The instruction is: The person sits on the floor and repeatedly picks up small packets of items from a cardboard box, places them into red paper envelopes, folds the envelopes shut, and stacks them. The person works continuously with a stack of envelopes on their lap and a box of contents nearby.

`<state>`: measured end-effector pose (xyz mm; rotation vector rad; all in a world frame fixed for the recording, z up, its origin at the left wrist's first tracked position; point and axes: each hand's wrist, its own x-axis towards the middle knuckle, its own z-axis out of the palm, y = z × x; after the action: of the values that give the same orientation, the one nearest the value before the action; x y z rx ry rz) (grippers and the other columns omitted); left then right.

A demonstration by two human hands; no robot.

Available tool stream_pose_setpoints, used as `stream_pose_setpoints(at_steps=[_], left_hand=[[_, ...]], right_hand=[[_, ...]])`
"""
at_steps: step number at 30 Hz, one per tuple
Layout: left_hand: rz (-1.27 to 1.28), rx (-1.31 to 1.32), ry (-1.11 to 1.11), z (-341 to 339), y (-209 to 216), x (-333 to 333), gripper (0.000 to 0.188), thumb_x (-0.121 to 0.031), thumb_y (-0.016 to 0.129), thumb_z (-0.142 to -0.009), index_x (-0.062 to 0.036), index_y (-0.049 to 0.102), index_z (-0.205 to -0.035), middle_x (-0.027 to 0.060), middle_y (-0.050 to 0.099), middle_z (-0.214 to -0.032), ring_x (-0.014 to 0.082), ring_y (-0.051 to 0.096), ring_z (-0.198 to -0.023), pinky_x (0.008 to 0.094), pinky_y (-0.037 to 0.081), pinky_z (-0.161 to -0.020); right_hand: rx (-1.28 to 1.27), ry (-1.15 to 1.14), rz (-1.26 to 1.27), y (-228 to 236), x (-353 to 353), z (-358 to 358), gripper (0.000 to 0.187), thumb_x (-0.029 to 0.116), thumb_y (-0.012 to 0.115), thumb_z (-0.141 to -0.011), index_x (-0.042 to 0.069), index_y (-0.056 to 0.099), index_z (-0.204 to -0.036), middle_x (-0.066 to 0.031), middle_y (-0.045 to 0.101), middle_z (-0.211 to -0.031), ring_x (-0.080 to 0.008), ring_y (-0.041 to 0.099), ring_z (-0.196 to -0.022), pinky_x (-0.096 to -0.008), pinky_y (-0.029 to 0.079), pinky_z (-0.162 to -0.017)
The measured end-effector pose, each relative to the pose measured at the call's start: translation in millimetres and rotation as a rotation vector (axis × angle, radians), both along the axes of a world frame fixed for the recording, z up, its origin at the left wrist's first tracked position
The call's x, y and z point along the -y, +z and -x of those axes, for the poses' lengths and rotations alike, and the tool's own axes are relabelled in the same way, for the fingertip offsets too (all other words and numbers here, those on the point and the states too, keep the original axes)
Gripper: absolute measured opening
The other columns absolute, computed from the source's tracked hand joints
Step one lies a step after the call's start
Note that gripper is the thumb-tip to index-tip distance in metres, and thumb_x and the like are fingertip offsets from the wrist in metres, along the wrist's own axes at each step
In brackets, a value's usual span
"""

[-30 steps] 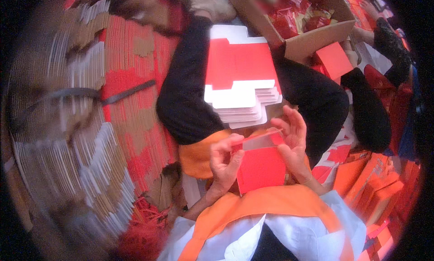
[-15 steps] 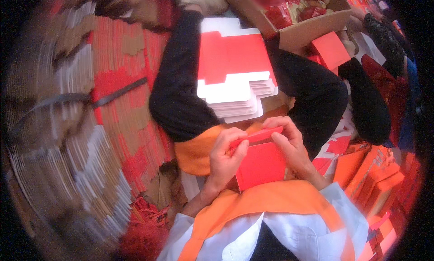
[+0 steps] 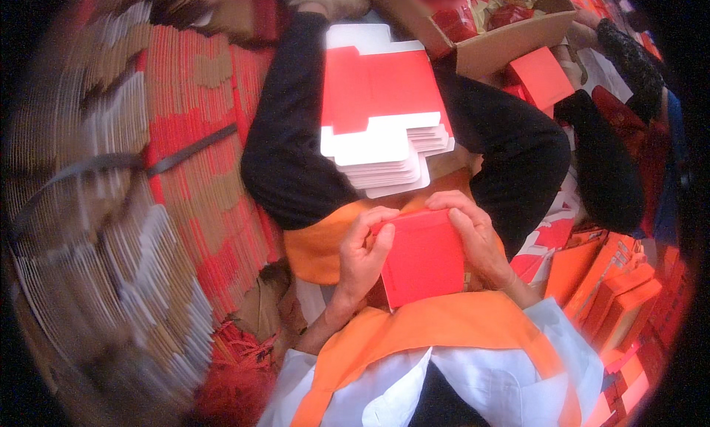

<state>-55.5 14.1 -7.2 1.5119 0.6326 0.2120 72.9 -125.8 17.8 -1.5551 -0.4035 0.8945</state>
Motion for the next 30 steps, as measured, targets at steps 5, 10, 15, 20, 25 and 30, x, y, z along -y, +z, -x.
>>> stream_pose_setpoints(at_steps=[5, 10, 15, 20, 25, 30], left_hand=[[0.151, -0.029, 0.048, -6.0, 10.8, 4.8, 0.021, 0.0, 0.047, -0.082, 0.0004, 0.054, -0.103, 0.0088, 0.058, -0.104, 0.0148, 0.053, -0.097, 0.0269, 0.041, -0.087], [0.055, 0.015, 0.029, -6.4, 16.1, 6.5, 0.023, -0.001, 0.046, -0.081, 0.0006, 0.055, -0.102, 0.0111, 0.058, -0.104, 0.0178, 0.052, -0.101, 0.0296, 0.039, -0.09], [-0.009, 0.11, 0.017, -0.2, 5.5, 10.3, 0.019, 0.0, 0.049, -0.082, 0.0018, 0.054, -0.1, 0.0132, 0.057, -0.105, 0.0213, 0.054, -0.1, 0.03, 0.04, -0.088], [0.024, 0.134, 0.027, 2.1, 3.2, 11.1, 0.019, -0.001, 0.048, -0.084, 0.002, 0.055, -0.101, 0.0139, 0.058, -0.106, 0.0226, 0.053, -0.104, 0.0313, 0.04, -0.091], [0.002, 0.154, 0.03, 4.7, -1.9, 10.9, 0.019, 0.0, 0.05, -0.082, 0.0008, 0.058, -0.1, 0.012, 0.059, -0.105, 0.0216, 0.053, -0.101, 0.0335, 0.039, -0.092], [-0.16, 0.236, -0.088, 10.6, -11.0, 2.5, 0.022, 0.001, 0.062, -0.075, 0.0001, 0.057, -0.096, 0.0142, 0.06, -0.101, 0.0264, 0.056, -0.1, 0.0356, 0.042, -0.089]], right_hand=[[-0.085, -0.071, 0.039, 4.4, -3.7, 1.2, 0.022, 0.005, 0.038, -0.085, -0.002, 0.057, -0.094, -0.0101, 0.058, -0.098, -0.0187, 0.052, -0.095, -0.03, 0.04, -0.087], [0.047, 0.017, 0.044, -5.5, 6.8, -1.6, 0.024, 0.006, 0.038, -0.083, -0.002, 0.057, -0.096, -0.0118, 0.056, -0.102, -0.0199, 0.052, -0.099, -0.0298, 0.039, -0.089], [-0.016, 0.021, 0.042, -10.3, 13.8, -1.8, 0.028, 0.011, 0.037, -0.084, -0.001, 0.058, -0.098, -0.0132, 0.056, -0.103, -0.0211, 0.053, -0.098, -0.0308, 0.039, -0.089], [-0.027, 0.033, 0.051, -8.9, 12.1, -3.2, 0.033, 0.018, 0.034, -0.086, -0.001, 0.058, -0.098, -0.0135, 0.056, -0.104, -0.0226, 0.051, -0.101, -0.032, 0.037, -0.09], [0.009, 0.061, -0.005, -18.0, 18.5, 0.1, 0.035, 0.021, 0.034, -0.086, -0.002, 0.057, -0.099, -0.0151, 0.055, -0.105, -0.0243, 0.049, -0.104, -0.0336, 0.035, -0.093], [0.108, 0.145, -0.014, -22.9, 23.0, -3.1, 0.03, 0.011, 0.035, -0.085, -0.002, 0.056, -0.102, -0.0151, 0.056, -0.107, -0.0291, 0.049, -0.106, -0.0359, 0.035, -0.095]])
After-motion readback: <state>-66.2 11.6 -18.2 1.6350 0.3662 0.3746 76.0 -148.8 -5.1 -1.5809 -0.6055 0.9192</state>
